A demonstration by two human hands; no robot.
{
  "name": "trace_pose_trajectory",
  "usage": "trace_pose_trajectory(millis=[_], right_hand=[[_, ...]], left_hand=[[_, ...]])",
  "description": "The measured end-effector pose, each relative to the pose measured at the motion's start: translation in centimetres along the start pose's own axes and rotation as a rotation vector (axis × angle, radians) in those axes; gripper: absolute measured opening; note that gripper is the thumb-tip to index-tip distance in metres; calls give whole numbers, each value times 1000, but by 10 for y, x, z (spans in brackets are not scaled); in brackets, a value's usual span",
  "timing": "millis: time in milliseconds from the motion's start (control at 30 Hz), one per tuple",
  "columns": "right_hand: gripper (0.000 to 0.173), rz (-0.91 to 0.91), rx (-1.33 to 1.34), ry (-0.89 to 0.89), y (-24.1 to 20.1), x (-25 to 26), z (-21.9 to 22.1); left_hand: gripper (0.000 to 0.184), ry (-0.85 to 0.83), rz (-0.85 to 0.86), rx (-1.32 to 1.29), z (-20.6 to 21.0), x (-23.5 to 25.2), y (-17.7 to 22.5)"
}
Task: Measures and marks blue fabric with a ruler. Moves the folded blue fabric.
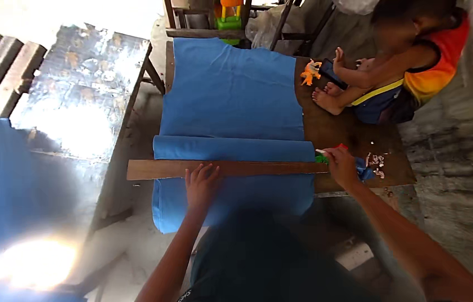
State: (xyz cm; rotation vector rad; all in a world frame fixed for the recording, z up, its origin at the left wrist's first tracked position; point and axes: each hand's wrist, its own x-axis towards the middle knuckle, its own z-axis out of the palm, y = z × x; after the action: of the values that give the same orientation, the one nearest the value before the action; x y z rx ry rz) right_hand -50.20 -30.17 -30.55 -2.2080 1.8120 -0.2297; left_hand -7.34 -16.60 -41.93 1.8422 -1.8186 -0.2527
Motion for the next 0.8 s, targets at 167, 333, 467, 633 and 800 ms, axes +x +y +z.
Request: trace_pose_trajectory(millis=[167,333,467,633,800], right_hand=[[33,-178,102,22,-48,-38,75],[34,-141,189,40,-69,-87,91],[38,-113,331,127,-86,-109,85],[38,-204,410,299,-90,-51,71],[31,-164,341,214,-81,69,71]], left_hand=[[47,-159,219,110,-31,21,-33],[56,-394,302,16,-48,23,-44],[62,-305,430,-27,-43,12,-59],[60,-189,536,17,-78,123,-50],[59,-291,358,170,-61,236,-60]])
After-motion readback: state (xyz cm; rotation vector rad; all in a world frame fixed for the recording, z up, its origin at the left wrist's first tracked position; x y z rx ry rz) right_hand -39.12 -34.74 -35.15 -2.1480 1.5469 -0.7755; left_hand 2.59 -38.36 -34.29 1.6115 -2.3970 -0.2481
